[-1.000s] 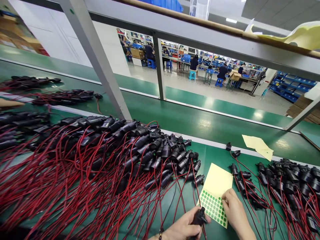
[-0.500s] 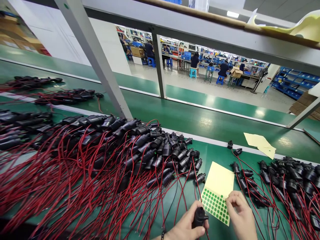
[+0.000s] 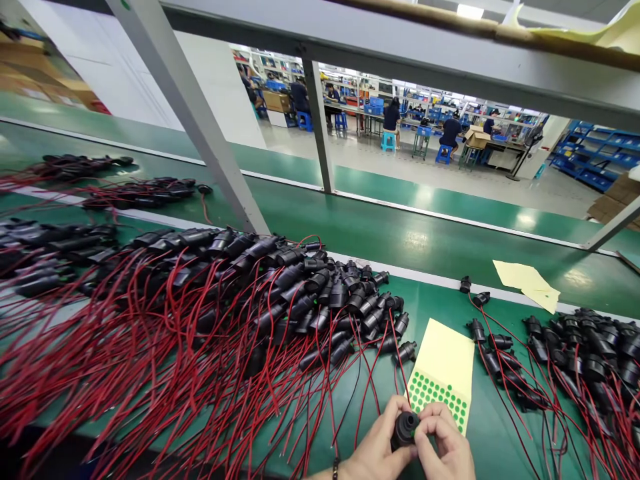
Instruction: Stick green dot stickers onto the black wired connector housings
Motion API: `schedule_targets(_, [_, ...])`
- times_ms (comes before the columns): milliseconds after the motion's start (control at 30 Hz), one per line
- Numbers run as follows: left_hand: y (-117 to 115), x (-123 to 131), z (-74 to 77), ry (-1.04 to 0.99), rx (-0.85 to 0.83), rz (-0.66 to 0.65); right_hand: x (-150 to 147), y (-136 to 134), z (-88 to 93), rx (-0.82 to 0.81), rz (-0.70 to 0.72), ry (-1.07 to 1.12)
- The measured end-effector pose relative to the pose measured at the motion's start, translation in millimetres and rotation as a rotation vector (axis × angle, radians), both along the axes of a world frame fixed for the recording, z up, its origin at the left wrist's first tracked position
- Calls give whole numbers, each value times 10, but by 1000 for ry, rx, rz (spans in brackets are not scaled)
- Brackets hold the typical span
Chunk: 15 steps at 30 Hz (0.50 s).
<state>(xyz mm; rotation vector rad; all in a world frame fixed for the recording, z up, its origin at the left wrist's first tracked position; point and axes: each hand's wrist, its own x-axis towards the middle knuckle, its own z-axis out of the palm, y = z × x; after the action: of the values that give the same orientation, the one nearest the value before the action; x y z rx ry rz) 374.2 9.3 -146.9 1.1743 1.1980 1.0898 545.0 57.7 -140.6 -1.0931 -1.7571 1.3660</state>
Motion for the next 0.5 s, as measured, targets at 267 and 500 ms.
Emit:
schedule_targets(267, [-7, 7, 31, -9, -6, -2, 1, -17, -60, 26, -5, -6])
schedule_targets(500, [6, 4, 128, 20, 24, -34, -13, -17, -52, 136, -41, -73])
